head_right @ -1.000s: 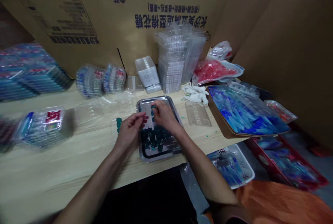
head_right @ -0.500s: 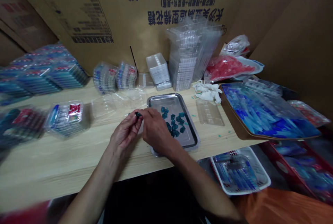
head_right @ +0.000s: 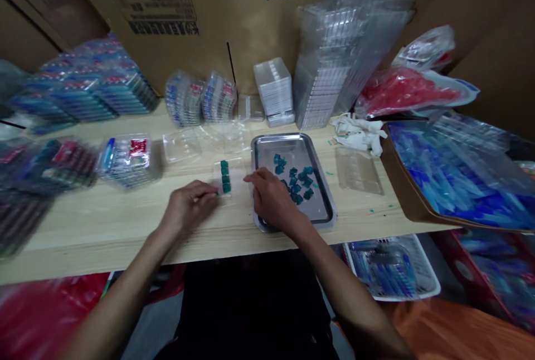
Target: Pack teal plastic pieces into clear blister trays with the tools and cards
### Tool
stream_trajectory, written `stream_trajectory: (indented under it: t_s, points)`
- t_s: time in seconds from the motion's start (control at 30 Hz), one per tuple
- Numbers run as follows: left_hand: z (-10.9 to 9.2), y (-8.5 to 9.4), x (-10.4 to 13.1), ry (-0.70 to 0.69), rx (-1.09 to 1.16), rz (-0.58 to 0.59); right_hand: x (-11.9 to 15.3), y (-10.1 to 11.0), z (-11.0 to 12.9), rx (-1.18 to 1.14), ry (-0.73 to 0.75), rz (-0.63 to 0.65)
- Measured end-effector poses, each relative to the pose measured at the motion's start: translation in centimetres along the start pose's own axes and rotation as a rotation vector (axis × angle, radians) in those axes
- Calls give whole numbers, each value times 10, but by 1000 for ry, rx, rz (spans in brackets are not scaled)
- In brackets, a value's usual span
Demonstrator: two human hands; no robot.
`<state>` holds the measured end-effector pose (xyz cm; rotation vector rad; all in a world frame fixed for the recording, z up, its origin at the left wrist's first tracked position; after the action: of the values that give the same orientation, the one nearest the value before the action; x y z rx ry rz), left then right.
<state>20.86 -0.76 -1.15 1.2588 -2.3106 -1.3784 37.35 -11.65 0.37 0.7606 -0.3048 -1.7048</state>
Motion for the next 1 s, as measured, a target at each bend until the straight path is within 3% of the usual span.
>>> stream_trajectory:
  t_s: [0.13,0.23,0.4,0.5,0.63,0.73,0.8,0.93,1.0]
  points:
    - [-17,-26,11,-183,-167,14,10,-46,7,185,-38,317]
    - [-22,-40,11,-281,-207,24,12,-65,8,294,-67,440]
    - [-22,-45,15,-367,-253,-27,7,-71,8,309,-65,503]
    - [-22,-43,23,-307,-226,-53,9,-74,9,310,-46,497]
    - [-23,-32,34,-190,-138,-47,13,-83,7,314,7,382]
    - [-11,3,31,-118,-158,-120,7,-92,-1,360,44,333]
    - [8,47,24,-48,-247,-243,-3,-96,-9,419,46,329]
    - [76,156,10,298,-558,-551,-28,-99,-21,489,47,359]
    - [113,191,2,536,-723,-529,-37,-99,-24,490,51,364]
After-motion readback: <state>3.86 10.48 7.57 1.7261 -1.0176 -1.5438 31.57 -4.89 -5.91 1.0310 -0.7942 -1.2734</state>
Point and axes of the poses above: each hand's wrist, its own x-axis away from the middle knuckle, its own y-axis out of the back of the hand, z = x × y, the point moved 9 cm from there along -x, towards the middle knuckle, and after that the axes turned 14 degrees about -x, right-handed, at the moved point
